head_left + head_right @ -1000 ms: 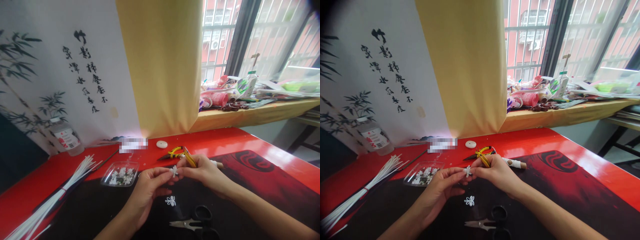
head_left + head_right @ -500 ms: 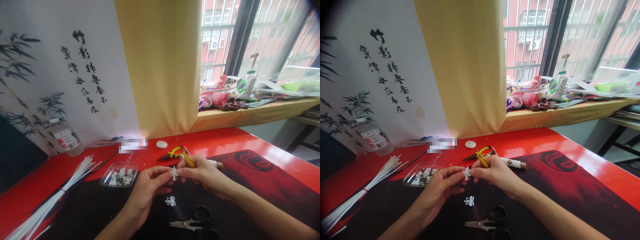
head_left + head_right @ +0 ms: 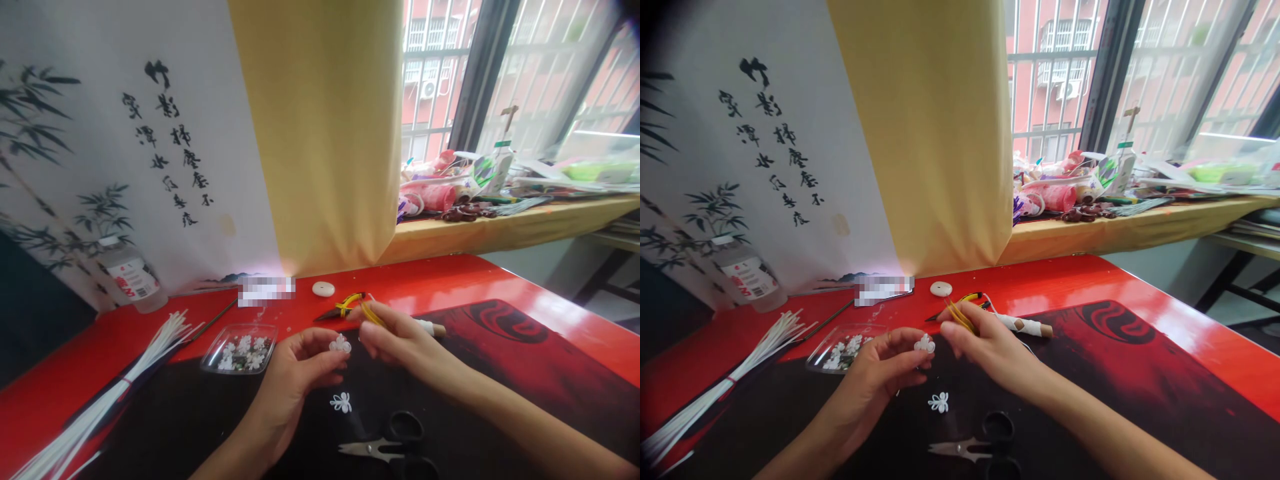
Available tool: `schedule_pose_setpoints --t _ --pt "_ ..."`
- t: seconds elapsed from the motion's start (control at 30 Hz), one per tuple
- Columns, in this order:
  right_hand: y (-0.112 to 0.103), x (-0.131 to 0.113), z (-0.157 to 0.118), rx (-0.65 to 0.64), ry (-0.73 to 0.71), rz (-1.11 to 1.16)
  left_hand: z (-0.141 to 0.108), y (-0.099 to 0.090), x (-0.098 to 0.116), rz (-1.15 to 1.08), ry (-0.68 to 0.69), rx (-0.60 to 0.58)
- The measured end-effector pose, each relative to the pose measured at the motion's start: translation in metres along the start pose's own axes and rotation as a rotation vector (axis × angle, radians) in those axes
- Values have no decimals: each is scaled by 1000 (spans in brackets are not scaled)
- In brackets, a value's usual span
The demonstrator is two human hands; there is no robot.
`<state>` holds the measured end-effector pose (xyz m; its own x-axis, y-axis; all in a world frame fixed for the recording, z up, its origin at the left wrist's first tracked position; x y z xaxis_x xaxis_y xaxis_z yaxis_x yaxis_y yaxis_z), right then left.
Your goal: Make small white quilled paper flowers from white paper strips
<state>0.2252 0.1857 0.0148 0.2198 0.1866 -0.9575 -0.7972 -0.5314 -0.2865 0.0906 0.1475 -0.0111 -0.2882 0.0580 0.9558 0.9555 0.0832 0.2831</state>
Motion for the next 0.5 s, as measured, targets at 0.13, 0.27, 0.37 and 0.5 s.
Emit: schedule_pose_setpoints --t 0.13,0.27,0.37,0.5 --pt "-9 -2 -3 102 -68 -50 -2 1 4 -31 -4 10" --pt "-11 -8 -3 120 -160 -267 -2 -1 7 -47 3 28" --pt "-11 -10 -4 126 -173 -296 -2 -1 9 -60 16 29" --pt "-8 -11 -6 91 -137 -291 -4 -1 11 -33 43 15"
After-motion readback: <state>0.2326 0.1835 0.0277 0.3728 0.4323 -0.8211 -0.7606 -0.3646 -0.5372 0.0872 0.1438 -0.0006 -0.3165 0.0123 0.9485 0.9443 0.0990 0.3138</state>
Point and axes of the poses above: each hand's wrist, its own z-axis towards the middle knuckle, its own y-axis out of the palm, x = y × z, the point moved 5 cm from there along z, towards the middle knuckle, and after that the axes turned 7 degrees about y, right-handed, at the moved point
